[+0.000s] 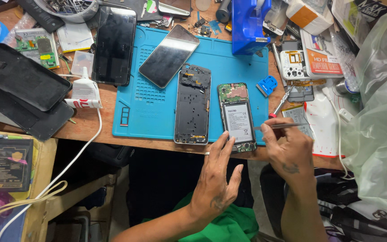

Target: The person uses a screwdriver to remove screws from a disassembled smartphone and manipulates internal components. They handle the phone body, battery, and circuit board while working at a cluttered repair bench.

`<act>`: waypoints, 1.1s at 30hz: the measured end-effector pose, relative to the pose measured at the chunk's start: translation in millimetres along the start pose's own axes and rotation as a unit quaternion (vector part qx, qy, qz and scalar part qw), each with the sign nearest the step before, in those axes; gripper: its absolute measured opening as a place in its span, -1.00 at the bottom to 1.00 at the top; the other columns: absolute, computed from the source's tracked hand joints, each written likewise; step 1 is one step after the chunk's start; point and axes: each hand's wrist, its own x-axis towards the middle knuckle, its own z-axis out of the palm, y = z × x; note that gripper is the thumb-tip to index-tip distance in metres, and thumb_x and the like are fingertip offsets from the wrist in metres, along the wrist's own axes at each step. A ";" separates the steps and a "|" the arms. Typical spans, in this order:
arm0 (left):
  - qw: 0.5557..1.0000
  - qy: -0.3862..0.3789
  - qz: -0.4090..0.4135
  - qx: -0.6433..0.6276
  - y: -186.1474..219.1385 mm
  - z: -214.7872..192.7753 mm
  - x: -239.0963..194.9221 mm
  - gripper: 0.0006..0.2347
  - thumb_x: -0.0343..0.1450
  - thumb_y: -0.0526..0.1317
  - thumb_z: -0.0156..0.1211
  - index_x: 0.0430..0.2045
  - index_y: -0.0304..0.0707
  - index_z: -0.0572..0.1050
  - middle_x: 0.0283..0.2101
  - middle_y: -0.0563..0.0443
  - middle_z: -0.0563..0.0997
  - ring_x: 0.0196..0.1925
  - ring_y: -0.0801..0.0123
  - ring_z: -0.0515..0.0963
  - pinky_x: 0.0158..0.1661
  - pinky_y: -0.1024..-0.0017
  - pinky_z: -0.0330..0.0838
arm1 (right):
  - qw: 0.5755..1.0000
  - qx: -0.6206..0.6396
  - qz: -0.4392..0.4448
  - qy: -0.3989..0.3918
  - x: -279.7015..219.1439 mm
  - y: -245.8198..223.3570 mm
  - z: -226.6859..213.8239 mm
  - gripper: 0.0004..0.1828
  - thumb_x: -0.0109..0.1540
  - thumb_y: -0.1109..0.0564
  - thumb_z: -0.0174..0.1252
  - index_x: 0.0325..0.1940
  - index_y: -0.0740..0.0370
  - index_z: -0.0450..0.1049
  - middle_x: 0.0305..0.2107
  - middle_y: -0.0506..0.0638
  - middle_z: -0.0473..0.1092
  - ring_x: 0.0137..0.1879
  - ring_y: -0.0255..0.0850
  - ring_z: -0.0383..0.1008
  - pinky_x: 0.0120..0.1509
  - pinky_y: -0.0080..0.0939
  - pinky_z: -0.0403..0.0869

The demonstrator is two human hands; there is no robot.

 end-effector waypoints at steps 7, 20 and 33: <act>1.000 -0.015 -0.012 -0.010 -1.8 -1.1 1.1 -0.47 0.44 -0.33 0.18 0.30 -0.63 0.20 0.40 -0.50 0.20 0.48 -0.26 0.16 0.39 0.02 0.14 | 0.998 0.061 -0.009 0.028 11.7 3.2 -1.9 -0.83 0.36 0.17 0.24 -0.03 0.33 0.55 -0.35 0.05 0.56 -0.21 -0.27 0.59 -0.10 -0.27 0.51; 1.000 -0.020 -0.013 -0.009 -2.6 -4.2 3.7 -0.47 0.44 -0.34 0.18 0.31 -0.62 0.19 0.41 -0.50 0.19 0.47 -0.26 0.19 0.38 0.02 0.13 | 0.998 0.004 -0.058 0.000 55.4 1.3 18.4 -0.82 0.35 0.14 0.24 -0.11 0.36 0.56 -0.40 0.09 0.55 -0.32 -0.20 0.58 -0.21 -0.20 0.49; 1.000 -0.020 -0.003 -0.013 -4.4 -3.5 5.2 -0.45 0.41 -0.36 0.23 0.30 -0.64 0.21 0.41 -0.51 0.18 0.45 -0.23 0.22 0.38 -0.01 0.16 | 0.997 -0.007 -0.056 -0.043 64.0 -5.2 19.6 -0.82 0.35 0.13 0.20 -0.11 0.34 0.53 -0.41 0.17 0.54 -0.37 -0.15 0.60 -0.30 -0.19 0.50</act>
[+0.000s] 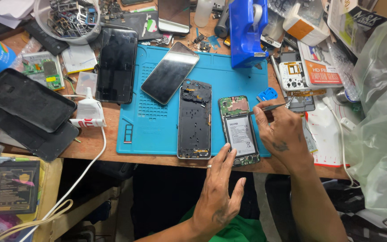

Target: The person uses a screwdriver to remove screws from a disassembled smartphone and manipulates internal components. They handle the phone body, battery, and circuit board while working at a cluttered repair bench.

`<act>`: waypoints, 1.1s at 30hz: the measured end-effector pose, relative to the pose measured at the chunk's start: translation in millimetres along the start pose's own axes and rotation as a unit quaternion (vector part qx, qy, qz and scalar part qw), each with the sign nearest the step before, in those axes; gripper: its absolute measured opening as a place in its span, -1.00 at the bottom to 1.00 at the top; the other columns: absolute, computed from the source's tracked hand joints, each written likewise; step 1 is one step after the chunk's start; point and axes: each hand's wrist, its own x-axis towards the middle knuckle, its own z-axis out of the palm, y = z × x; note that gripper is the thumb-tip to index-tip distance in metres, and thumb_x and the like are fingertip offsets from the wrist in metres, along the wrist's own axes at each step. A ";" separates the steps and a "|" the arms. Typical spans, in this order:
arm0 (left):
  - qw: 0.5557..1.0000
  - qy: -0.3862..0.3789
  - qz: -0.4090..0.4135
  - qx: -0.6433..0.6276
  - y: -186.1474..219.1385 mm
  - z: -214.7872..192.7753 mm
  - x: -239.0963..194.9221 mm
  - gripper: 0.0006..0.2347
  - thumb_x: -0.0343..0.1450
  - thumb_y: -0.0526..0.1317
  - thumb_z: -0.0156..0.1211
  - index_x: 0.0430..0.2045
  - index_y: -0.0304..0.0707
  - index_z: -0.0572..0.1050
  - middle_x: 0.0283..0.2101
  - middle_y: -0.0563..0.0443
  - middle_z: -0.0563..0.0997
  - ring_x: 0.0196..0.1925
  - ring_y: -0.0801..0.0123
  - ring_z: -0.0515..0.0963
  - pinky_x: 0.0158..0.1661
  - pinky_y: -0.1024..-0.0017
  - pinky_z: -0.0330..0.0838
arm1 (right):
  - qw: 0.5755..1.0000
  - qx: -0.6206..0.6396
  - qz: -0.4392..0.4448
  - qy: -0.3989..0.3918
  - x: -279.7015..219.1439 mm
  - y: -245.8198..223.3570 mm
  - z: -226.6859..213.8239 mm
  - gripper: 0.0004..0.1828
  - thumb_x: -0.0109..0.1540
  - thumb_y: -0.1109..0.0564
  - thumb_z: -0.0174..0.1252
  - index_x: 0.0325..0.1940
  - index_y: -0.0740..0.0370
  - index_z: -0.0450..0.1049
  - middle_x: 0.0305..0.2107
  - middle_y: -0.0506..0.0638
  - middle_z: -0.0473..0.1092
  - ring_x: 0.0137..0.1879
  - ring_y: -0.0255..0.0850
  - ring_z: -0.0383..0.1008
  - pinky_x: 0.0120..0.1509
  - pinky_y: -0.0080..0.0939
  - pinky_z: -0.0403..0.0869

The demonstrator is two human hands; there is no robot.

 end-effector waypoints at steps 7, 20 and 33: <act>1.000 -0.017 -0.015 -0.014 -3.1 0.4 -0.7 -0.45 0.42 -0.35 0.21 0.31 -0.62 0.19 0.43 -0.49 0.16 0.49 -0.21 0.19 0.38 0.00 0.16 | 0.998 0.009 -0.041 0.053 -10.7 2.2 -11.1 -0.85 0.37 0.17 0.20 -0.09 0.34 0.52 -0.27 0.14 0.54 -0.22 -0.12 0.61 -0.14 -0.18 0.52; 0.999 -0.023 -0.019 -0.011 -3.1 2.0 -3.3 -0.46 0.43 -0.35 0.20 0.32 -0.57 0.19 0.44 -0.42 0.13 0.51 -0.19 0.14 0.39 0.00 0.13 | 0.989 0.062 0.103 0.081 -64.0 18.1 -49.9 -0.75 0.36 0.15 0.19 0.10 0.28 0.48 -0.40 -0.04 0.56 -0.27 -0.36 0.56 -0.19 -0.34 0.46; 1.000 -0.013 -0.007 0.018 -3.1 7.3 -6.3 -0.46 0.42 -0.34 0.20 0.31 -0.56 0.20 0.45 -0.36 0.14 0.51 -0.16 0.14 0.34 0.04 0.11 | 0.981 0.105 0.012 0.166 -88.6 35.2 -41.1 -0.87 0.37 0.22 0.30 -0.03 0.33 0.55 -0.26 -0.03 0.50 -0.26 -0.40 0.39 -0.07 -0.39 0.39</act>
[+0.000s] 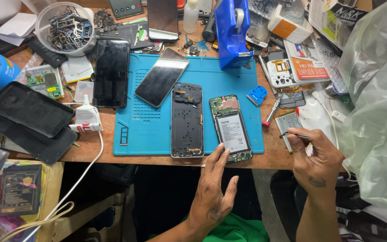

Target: The person uses a screwdriver to remove screws from a disassembled smartphone and manipulates internal components. They handle the phone body, battery, and circuit board while working at a cluttered repair bench.

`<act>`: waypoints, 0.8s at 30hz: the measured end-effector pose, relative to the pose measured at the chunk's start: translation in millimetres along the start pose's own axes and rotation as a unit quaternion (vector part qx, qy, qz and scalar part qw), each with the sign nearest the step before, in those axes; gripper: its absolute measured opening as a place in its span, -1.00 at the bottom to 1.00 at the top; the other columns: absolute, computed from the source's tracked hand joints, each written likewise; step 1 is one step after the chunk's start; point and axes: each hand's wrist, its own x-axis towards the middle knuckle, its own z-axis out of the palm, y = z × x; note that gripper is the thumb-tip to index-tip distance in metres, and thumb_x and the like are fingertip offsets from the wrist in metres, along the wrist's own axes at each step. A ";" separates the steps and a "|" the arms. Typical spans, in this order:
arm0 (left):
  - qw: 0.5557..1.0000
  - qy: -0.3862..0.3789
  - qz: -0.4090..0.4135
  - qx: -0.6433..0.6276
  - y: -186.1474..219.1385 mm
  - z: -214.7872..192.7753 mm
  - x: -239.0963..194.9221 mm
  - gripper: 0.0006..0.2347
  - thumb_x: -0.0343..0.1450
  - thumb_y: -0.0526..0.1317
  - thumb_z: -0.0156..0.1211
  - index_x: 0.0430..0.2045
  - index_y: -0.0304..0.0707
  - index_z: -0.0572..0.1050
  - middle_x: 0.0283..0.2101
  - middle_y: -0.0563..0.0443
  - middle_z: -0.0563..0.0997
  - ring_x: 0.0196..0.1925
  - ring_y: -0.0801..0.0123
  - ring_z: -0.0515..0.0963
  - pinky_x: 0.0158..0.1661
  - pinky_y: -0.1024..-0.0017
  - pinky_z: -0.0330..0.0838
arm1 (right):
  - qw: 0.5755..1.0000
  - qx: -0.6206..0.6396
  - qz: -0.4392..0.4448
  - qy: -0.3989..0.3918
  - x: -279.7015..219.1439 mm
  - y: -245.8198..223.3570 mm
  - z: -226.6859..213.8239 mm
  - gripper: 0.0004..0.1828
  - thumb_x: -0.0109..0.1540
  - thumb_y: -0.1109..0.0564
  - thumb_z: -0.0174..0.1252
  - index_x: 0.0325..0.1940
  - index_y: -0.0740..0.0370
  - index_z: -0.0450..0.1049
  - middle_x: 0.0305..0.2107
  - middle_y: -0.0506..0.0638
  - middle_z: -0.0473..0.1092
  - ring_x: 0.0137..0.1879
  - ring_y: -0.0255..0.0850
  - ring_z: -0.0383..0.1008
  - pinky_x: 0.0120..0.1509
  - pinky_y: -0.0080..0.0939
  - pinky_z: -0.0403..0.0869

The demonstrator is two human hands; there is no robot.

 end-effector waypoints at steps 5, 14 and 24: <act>1.000 -0.001 -0.008 -0.002 -1.1 -0.2 -0.1 -0.48 0.43 -0.33 0.20 0.30 -0.54 0.22 0.43 -0.36 0.16 0.50 -0.15 0.15 0.39 0.03 0.16 | 0.996 0.060 0.061 0.004 -7.5 14.5 3.5 -0.81 0.41 0.12 0.20 -0.04 0.33 0.49 -0.36 -0.08 0.46 -0.22 -0.40 0.41 -0.10 -0.41 0.39; 0.988 0.119 0.091 -0.026 2.3 9.9 3.0 -0.67 0.39 -0.40 0.26 0.06 -0.34 0.46 0.25 -0.25 0.44 0.28 0.00 0.49 0.22 0.17 0.45 | 0.993 -0.104 0.042 0.023 -14.0 29.3 6.3 -0.54 0.52 -0.05 -0.08 -0.34 0.29 0.42 -0.55 0.02 0.32 -0.44 -0.21 0.30 -0.28 -0.20 0.28; 0.960 0.144 0.239 0.029 -2.8 19.4 56.2 -0.81 0.33 -0.43 0.35 -0.24 -0.27 0.54 -0.05 -0.03 0.63 0.05 0.15 0.58 0.09 0.27 0.44 | 0.994 -0.107 -0.022 -0.009 -7.1 49.0 40.0 -0.66 0.46 0.06 0.02 -0.35 0.29 0.43 -0.55 0.04 0.39 -0.44 -0.12 0.43 -0.31 -0.10 0.38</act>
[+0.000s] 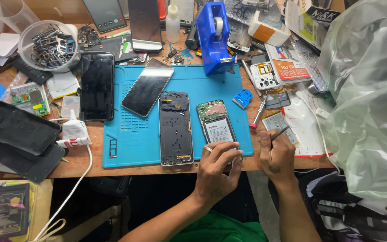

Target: The person uses a screwdriver to remove screws from a disassembled smartphone and manipulates internal components. They handle the phone body, battery, and circuit board while working at a cluttered repair bench.

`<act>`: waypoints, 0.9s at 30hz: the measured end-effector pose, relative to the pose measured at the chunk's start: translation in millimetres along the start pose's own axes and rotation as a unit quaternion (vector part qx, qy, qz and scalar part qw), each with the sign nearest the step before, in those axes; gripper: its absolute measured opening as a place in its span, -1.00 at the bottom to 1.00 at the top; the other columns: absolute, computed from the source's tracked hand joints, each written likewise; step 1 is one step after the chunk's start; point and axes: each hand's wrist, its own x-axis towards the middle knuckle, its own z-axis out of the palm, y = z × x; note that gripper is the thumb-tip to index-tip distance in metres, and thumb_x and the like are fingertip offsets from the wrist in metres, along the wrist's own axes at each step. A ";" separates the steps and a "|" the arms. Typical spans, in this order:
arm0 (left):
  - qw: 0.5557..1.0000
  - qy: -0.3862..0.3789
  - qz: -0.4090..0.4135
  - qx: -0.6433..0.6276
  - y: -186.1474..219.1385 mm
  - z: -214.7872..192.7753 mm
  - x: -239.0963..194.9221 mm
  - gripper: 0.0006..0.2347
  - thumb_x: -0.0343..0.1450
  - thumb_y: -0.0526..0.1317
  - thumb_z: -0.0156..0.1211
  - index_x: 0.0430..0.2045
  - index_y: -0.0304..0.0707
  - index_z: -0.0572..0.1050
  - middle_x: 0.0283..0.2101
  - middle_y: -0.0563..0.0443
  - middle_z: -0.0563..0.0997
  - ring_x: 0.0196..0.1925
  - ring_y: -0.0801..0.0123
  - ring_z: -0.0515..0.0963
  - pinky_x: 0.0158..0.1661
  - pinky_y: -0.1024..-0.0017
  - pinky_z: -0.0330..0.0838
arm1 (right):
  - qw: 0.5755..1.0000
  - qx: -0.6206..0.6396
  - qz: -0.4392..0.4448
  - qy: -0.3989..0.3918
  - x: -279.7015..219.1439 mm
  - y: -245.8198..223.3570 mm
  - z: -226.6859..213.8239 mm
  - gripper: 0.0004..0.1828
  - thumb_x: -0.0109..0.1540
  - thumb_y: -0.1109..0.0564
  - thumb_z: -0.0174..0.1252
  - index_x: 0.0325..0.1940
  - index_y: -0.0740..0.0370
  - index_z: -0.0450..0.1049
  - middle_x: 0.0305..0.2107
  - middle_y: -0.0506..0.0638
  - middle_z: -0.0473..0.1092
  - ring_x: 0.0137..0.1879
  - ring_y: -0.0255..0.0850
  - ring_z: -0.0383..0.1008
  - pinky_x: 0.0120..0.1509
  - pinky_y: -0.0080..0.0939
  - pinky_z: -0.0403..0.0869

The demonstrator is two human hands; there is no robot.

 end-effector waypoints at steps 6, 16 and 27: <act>0.999 0.007 -0.035 -0.016 -3.1 0.0 -5.4 -0.81 0.32 -0.45 0.36 -0.24 -0.31 0.55 -0.11 -0.03 0.64 -0.01 0.15 0.60 0.01 0.31 0.49 | 0.999 0.030 0.045 0.006 -3.6 2.1 2.6 -0.70 0.41 0.03 0.12 -0.30 0.30 0.48 -0.53 0.00 0.44 -0.46 -0.22 0.45 -0.32 -0.19 0.40; 0.998 0.010 -0.064 -0.024 -1.8 -1.9 -9.6 -0.82 0.33 -0.45 0.34 -0.23 -0.35 0.56 -0.11 -0.07 0.63 -0.03 0.14 0.61 -0.06 0.34 0.55 | 0.999 0.021 0.001 0.042 -1.2 -14.6 0.8 -0.85 0.34 0.15 0.26 -0.19 0.31 0.53 -0.37 0.05 0.50 -0.34 -0.23 0.51 -0.26 -0.24 0.44; 0.998 0.017 -0.064 -0.016 -0.7 -0.1 -11.8 -0.84 0.33 -0.47 0.31 -0.25 -0.36 0.56 -0.10 -0.10 0.64 -0.02 0.11 0.63 -0.06 0.34 0.58 | 0.996 0.043 0.058 0.048 1.4 -24.5 -3.9 -0.82 0.25 0.16 0.33 -0.14 0.32 0.55 -0.37 0.07 0.52 -0.38 -0.23 0.52 -0.29 -0.24 0.47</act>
